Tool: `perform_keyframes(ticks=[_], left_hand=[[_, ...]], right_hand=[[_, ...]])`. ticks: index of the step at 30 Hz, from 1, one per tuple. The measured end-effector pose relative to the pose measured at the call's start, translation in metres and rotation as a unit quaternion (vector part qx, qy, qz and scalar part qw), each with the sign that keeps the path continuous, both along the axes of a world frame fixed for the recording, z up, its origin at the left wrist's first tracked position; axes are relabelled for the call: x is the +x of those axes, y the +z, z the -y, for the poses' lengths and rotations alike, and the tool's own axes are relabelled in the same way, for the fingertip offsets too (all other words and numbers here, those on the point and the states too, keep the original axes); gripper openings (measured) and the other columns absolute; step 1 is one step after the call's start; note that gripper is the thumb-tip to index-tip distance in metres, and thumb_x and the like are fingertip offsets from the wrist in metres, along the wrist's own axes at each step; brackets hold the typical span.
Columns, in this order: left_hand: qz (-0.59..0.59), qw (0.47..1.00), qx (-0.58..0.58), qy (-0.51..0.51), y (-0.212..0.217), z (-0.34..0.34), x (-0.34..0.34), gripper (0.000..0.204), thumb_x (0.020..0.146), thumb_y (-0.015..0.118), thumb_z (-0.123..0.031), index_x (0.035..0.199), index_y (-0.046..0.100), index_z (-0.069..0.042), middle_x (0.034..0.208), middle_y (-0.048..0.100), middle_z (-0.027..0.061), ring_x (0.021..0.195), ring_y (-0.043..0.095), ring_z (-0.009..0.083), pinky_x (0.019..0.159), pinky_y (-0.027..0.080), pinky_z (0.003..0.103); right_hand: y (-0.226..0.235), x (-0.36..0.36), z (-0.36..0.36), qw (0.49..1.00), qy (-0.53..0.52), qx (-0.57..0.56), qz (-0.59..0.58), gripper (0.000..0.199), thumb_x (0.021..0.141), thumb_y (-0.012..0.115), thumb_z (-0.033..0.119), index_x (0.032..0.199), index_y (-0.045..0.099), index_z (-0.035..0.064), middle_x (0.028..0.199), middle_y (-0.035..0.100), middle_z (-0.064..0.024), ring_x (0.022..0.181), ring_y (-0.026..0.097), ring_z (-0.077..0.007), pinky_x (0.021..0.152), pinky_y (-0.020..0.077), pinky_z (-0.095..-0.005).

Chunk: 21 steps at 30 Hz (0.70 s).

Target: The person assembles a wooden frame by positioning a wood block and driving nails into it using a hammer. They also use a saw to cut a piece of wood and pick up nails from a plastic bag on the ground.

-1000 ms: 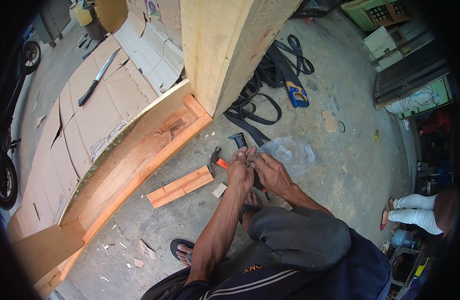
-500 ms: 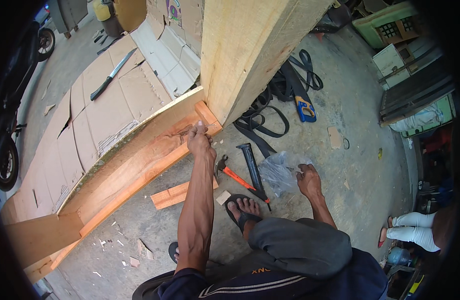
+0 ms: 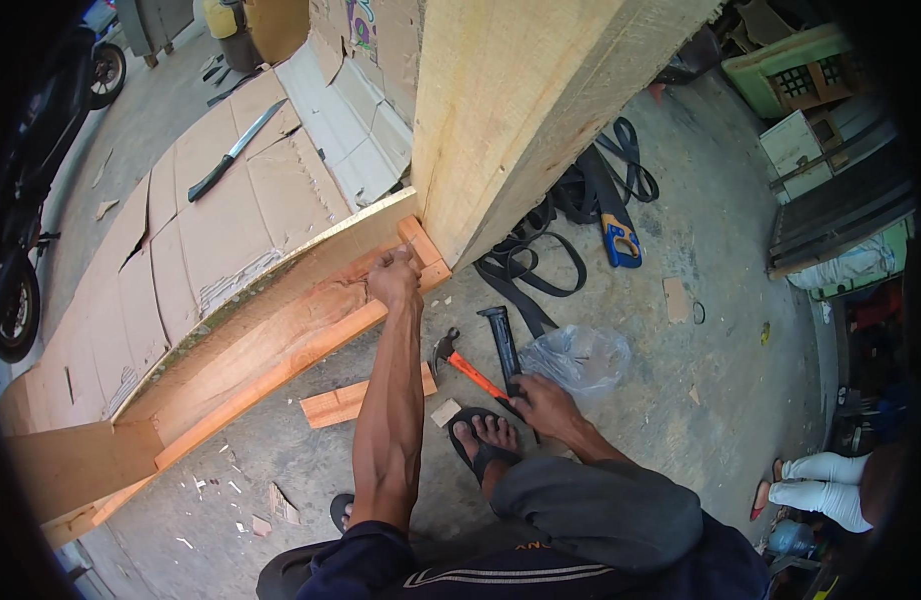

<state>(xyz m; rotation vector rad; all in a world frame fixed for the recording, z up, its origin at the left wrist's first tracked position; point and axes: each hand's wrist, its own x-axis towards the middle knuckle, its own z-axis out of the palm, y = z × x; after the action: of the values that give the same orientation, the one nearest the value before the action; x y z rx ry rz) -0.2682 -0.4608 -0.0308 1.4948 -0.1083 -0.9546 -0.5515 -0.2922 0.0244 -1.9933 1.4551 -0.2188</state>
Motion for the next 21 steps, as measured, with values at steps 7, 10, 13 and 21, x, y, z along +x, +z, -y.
perform_keyframes(ticks=[7,10,13,21], left_hand=[[-0.08,0.993,-0.051,0.076,-0.002,-0.015,0.009,0.02,0.088,0.069,-0.007,0.094,0.053,0.003,0.071,0.061,0.0088,0.048,0.061,0.0176,0.038,0.042,0.032],[-0.016,0.988,-0.008,0.155,-0.003,-0.009,0.004,0.019,0.086,0.068,-0.006,0.091,0.052,0.002,0.071,0.061,0.0105,0.048,0.061,0.0205,0.039,0.043,0.032],[0.039,0.985,0.023,0.163,-0.006,-0.001,-0.011,0.016,0.088,0.065,-0.007,0.09,0.054,0.004,0.072,0.064,0.0141,0.053,0.066,0.0256,0.046,0.05,0.037],[0.025,0.972,0.156,0.172,-0.002,0.024,-0.034,0.007,0.086,0.065,-0.006,0.09,0.063,0.0,0.075,0.07,0.0176,0.057,0.069,0.0311,0.054,0.055,0.043]], right_hand=[[-0.054,0.015,-0.005,0.976,0.123,-0.051,-0.171,0.039,0.075,0.073,0.017,0.109,0.06,0.002,0.108,0.06,-0.0254,0.099,0.061,-0.0467,0.081,0.0521,-0.052],[-0.008,0.016,0.018,0.989,0.026,0.083,-0.123,0.037,0.076,0.068,0.023,0.105,0.065,-0.0003,0.092,0.069,-0.0256,0.091,0.068,-0.0423,0.082,0.0527,-0.0468],[0.078,0.009,0.038,0.978,0.01,0.113,-0.173,0.038,0.079,0.063,0.022,0.109,0.066,-0.0002,0.089,0.07,-0.0237,0.086,0.069,-0.0409,0.08,0.0529,-0.0453],[0.119,-0.018,0.094,0.991,0.024,0.128,-0.01,0.037,0.079,0.064,0.017,0.111,0.065,-0.0015,0.087,0.069,-0.0167,0.077,0.066,-0.024,0.074,0.0519,-0.0366]])
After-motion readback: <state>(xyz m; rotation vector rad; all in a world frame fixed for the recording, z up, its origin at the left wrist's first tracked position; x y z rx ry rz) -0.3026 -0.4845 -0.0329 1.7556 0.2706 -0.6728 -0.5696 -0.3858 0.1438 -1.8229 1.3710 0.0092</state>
